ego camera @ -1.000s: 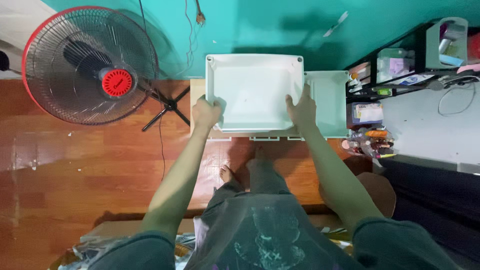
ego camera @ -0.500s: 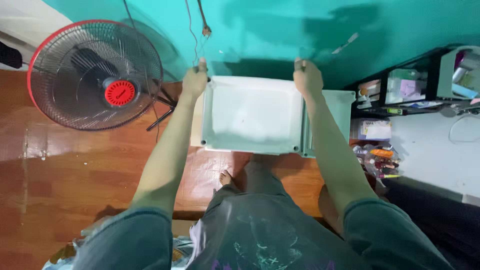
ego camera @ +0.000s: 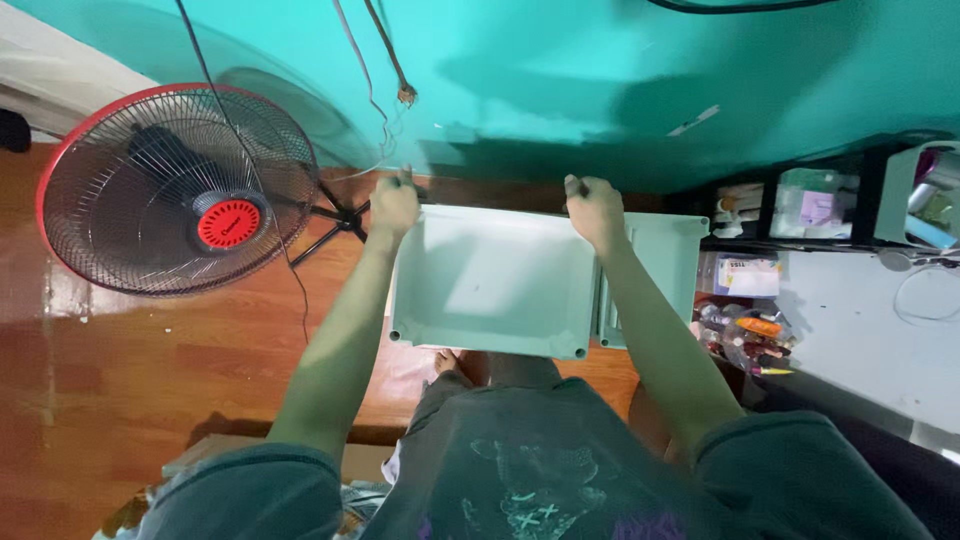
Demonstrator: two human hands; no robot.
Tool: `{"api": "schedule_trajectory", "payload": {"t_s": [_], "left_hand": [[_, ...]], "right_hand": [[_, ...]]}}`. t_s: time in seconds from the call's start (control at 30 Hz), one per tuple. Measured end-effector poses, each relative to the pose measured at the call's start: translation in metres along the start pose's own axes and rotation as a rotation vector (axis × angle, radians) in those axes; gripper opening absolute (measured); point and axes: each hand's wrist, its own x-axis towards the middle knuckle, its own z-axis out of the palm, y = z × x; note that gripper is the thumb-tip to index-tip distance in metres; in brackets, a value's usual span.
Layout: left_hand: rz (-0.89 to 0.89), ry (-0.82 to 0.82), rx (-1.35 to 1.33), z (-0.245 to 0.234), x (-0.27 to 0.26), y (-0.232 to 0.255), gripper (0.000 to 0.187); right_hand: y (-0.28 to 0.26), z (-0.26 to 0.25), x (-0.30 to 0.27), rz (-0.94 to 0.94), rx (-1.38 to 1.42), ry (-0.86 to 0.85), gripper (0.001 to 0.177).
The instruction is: The person assembles a white plastic shelving unit by inserting vertical support poles into the corners of the shelves and stacking them to form a multi-tiered structure. The person handles the shelves and poles by hand, aligning and securing each component in sequence.
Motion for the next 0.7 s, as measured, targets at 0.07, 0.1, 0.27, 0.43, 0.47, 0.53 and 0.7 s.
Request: {"api": "schedule_trajectory", "payload": {"t_s": [0.07,0.1,0.27,0.43,0.47,0.53,0.7], "left_hand": [[-0.017,0.013,-0.010,-0.001,-0.005,0.001,0.053],[-0.007,0.036,0.000,0.000,-0.005,0.002,0.052],[0.022,0.074,-0.011,0.001,0.001,0.006,0.049],[0.187,0.150,-0.009,-0.001,-0.007,0.014,0.043],[0.148,0.121,-0.027,-0.003,-0.013,0.015,0.045],[0.071,0.062,-0.063,-0.009,-0.024,0.019,0.048],[-0.003,0.064,-0.074,-0.031,-0.039,0.036,0.051]], "right_hand": [[-0.004,0.001,-0.002,-0.007,-0.008,0.017,0.046],[-0.005,0.000,-0.002,-0.036,0.004,0.038,0.045],[-0.010,0.003,0.006,-0.145,0.006,0.125,0.042],[-0.006,0.002,0.004,0.006,-0.036,0.042,0.038],[-0.001,0.004,0.002,-0.041,-0.041,0.086,0.041],[0.005,0.009,0.002,-0.137,-0.050,0.173,0.047],[0.023,0.012,0.009,-0.177,0.210,0.237,0.042]]}}
